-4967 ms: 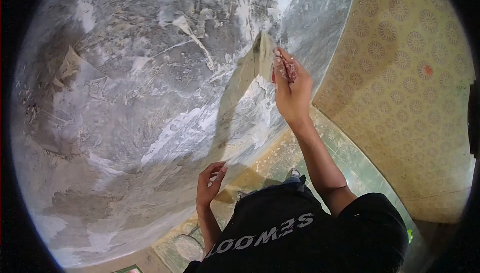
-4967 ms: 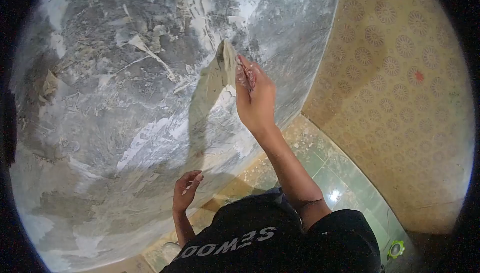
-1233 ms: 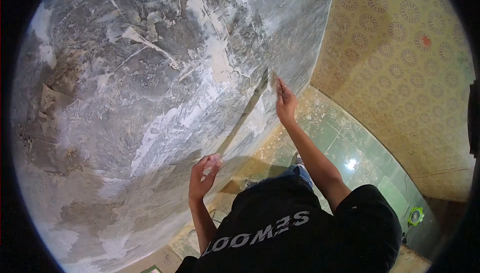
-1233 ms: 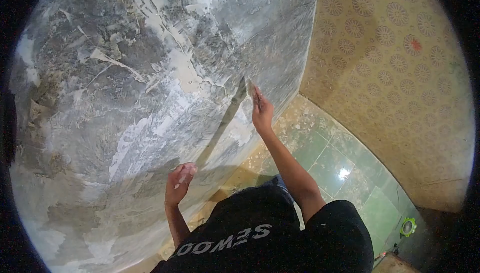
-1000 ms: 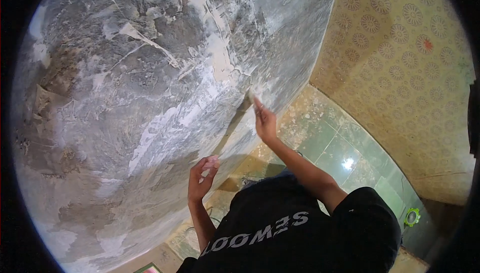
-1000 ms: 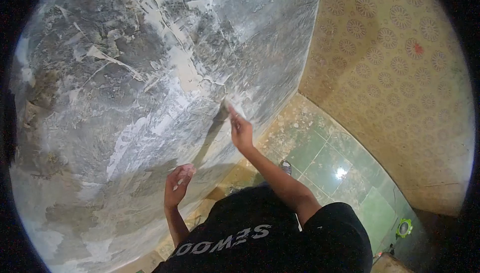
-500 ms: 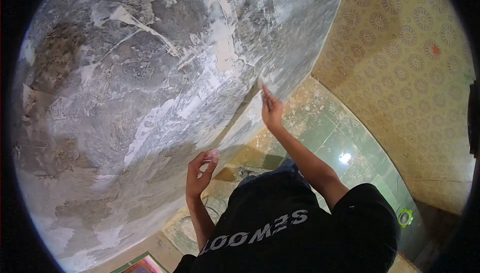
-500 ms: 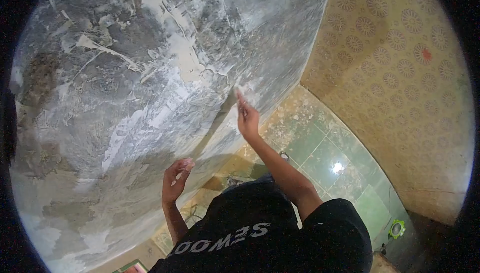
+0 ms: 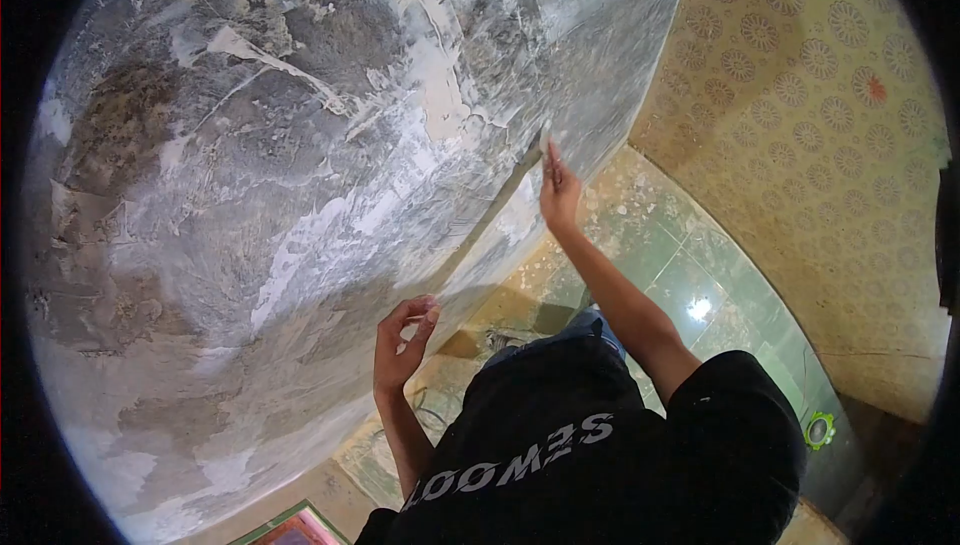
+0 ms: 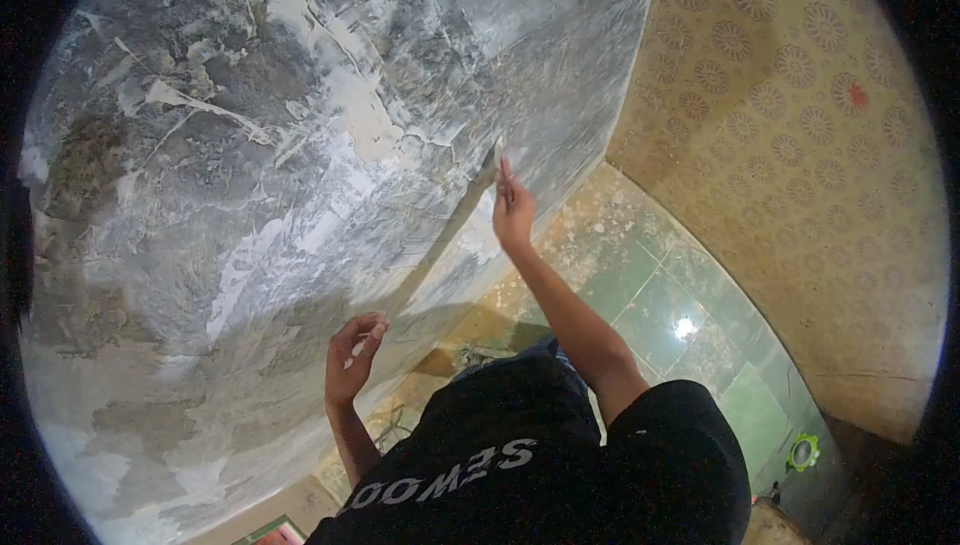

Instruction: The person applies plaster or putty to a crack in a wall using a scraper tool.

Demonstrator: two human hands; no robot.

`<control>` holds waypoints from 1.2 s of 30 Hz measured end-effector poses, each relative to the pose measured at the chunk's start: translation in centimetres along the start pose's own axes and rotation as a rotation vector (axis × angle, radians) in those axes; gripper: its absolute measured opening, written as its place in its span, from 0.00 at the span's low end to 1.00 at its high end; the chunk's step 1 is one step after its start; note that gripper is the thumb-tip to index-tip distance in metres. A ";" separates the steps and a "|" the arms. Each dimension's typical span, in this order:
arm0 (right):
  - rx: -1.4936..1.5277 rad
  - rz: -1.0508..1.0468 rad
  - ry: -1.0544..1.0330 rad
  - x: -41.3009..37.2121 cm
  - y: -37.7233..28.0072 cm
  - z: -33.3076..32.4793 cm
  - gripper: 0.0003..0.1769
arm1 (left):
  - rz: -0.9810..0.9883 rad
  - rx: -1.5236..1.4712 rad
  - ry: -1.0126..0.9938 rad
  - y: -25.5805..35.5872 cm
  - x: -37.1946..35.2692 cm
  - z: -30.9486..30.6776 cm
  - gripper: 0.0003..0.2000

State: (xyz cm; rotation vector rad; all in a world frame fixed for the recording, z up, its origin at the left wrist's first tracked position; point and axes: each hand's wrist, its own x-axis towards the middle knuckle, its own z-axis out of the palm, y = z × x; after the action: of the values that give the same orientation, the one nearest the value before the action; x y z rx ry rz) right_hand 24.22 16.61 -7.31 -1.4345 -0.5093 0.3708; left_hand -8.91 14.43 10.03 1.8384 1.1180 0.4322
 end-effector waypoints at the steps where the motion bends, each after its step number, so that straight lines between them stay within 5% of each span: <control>1: 0.024 -0.033 -0.016 -1.4 -0.3 0.5 0.20 | 0.004 -0.016 0.004 -0.3 -0.1 0.0 0.13; 2: -0.235 -0.065 -0.075 -2.4 2.5 0.4 0.19 | 0.008 -0.032 0.003 -0.5 -0.2 0.2 0.13; 3: -0.580 0.267 -0.357 -2.9 -0.3 -0.5 0.18 | 0.011 -0.031 -0.007 -0.9 -0.1 0.4 0.13; 4: -0.211 -0.100 -0.243 -5.3 0.6 -1.0 0.17 | 0.007 -0.034 -0.025 -1.3 0.1 0.6 0.13; 6: -0.026 -0.116 -0.426 -6.8 1.6 -1.9 0.18 | 0.005 -0.028 -0.052 -0.9 0.3 0.8 0.13; 9: -0.140 -0.308 -0.267 -4.8 2.3 -4.4 0.18 | -0.073 0.060 -0.083 0.6 0.8 0.9 0.12; 10: -0.075 -0.049 -0.209 -3.8 3.5 -4.9 0.19 | -0.010 0.027 -0.074 0.2 1.0 0.8 0.12; 14: 0.177 -0.118 -0.025 2.0 4.8 -3.1 0.21 | 0.011 -0.010 -0.052 1.1 0.8 0.2 0.12; 18: -0.028 -0.162 0.056 -0.8 3.7 0.9 0.21 | 0.028 -0.008 -0.012 -0.1 0.1 0.0 0.12; 20: -0.169 0.185 -0.145 -3.6 1.0 0.7 0.19 | -0.018 -0.033 -0.026 -1.6 0.0 0.2 0.12; 22: -0.015 -0.045 -0.098 -6.4 0.0 1.5 0.19 | -0.036 -0.018 -0.057 -1.9 0.1 0.6 0.13; 25: 0.335 -0.007 -0.238 -4.9 2.2 -1.5 0.19 | 0.016 0.028 -0.048 -2.2 1.0 0.8 0.14; 26: 0.011 -0.070 -0.244 -2.9 2.7 -3.6 0.20 | 0.068 0.045 -0.013 -2.3 1.1 1.0 0.15; 31: 0.251 -0.024 -0.010 2.4 0.1 -2.1 0.21 | 0.025 -0.012 -0.004 -1.2 1.3 0.4 0.14; 36: -0.113 -0.089 -0.037 -1.7 -1.4 1.0 0.21 | 0.056 -0.111 0.042 -3.7 0.7 0.5 0.14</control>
State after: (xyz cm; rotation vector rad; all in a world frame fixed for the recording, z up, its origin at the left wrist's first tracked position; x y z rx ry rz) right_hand 22.15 16.36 -6.02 -1.5108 -0.6300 0.3015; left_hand -10.10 15.43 6.51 1.7738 1.0509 0.5568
